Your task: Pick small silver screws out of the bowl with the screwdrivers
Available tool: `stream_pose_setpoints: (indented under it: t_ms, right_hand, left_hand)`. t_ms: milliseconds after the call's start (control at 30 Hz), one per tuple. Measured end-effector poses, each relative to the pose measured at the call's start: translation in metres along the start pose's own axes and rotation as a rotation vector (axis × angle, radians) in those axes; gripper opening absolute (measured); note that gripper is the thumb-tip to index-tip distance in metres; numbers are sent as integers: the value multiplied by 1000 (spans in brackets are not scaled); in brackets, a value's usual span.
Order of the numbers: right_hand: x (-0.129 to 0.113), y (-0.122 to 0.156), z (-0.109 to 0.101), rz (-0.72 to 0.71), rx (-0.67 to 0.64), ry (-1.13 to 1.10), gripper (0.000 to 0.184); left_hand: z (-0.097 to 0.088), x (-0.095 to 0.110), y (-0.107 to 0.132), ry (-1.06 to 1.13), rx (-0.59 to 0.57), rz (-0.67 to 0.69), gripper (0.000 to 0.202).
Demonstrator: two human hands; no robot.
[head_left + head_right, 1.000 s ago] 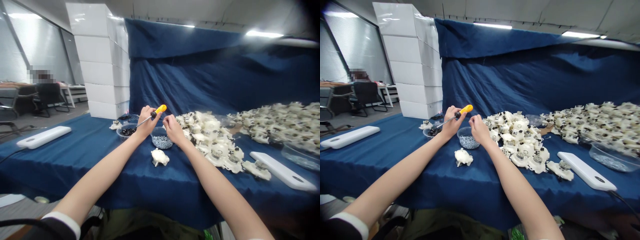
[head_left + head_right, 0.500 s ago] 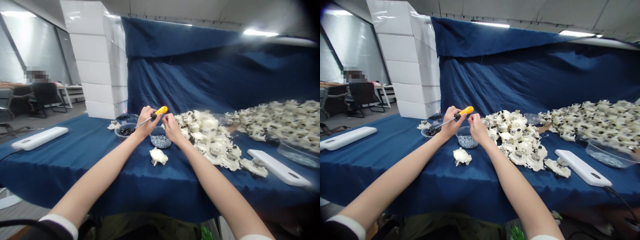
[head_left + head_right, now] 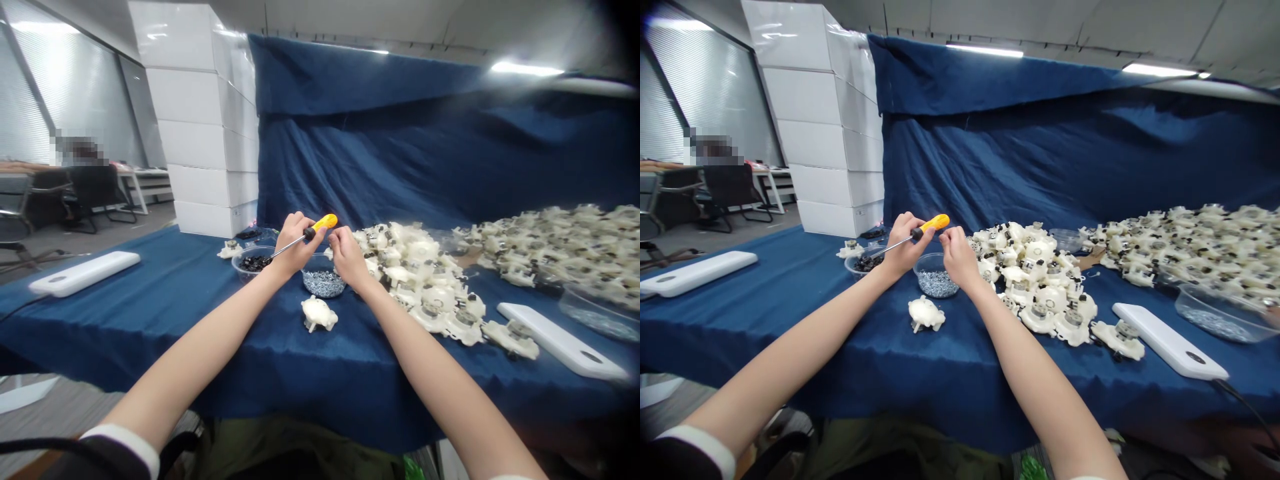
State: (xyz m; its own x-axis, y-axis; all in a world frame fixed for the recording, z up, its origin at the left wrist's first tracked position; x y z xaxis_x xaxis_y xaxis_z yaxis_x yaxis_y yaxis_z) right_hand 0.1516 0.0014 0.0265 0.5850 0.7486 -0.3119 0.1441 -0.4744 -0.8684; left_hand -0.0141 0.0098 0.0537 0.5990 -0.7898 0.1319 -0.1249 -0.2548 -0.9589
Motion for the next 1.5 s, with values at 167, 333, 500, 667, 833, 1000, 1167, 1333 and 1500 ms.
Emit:
stream_pose_setpoints:
  t_ms: [167,333,500,667,833,1000,1167,1333,1500]
  right_hand:
    - [4,-2,-3,99,115,-48,36]
    - [3,-4,-16,173,338,-104,48]
    - [-2,-6,-29,160,480,-108,48]
    - [-4,-6,-27,156,481,-165,42]
    - [-6,-5,-22,127,431,-184,39]
    - [-8,-5,-21,126,377,-180,40]
    - [-9,-5,-20,98,357,-174,40]
    - [-9,-5,-20,101,341,-172,41]
    - [-10,-5,-20,101,346,-210,42]
  left_hand:
    - [0,0,0,4,-2,-34,31]
    - [0,-1,-3,69,-12,-149,41]
    - [6,-5,-1,160,-178,-356,49]
    - [12,-5,3,238,-438,-516,56]
    - [16,1,5,263,-699,-535,66]
    - [17,4,10,97,-775,-508,73]
    - [19,0,12,-113,-697,-484,75]
    - [19,-4,13,-264,-630,-510,76]
    - [20,-8,11,-125,-549,-561,75]
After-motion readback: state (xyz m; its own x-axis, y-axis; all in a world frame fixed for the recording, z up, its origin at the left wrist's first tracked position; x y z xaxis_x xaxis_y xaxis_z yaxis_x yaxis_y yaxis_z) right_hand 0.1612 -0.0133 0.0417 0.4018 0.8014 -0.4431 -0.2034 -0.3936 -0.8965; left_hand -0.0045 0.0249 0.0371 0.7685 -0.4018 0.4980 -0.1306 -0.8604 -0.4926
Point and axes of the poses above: each hand's wrist, its own y-axis away from the middle knuckle, its own z-axis out of the palm, x = y × z, the point moved 2 cm from there along -y, towards the middle knuckle, and after that the axes turned 5 degrees about -z, right-handed, at the moved point
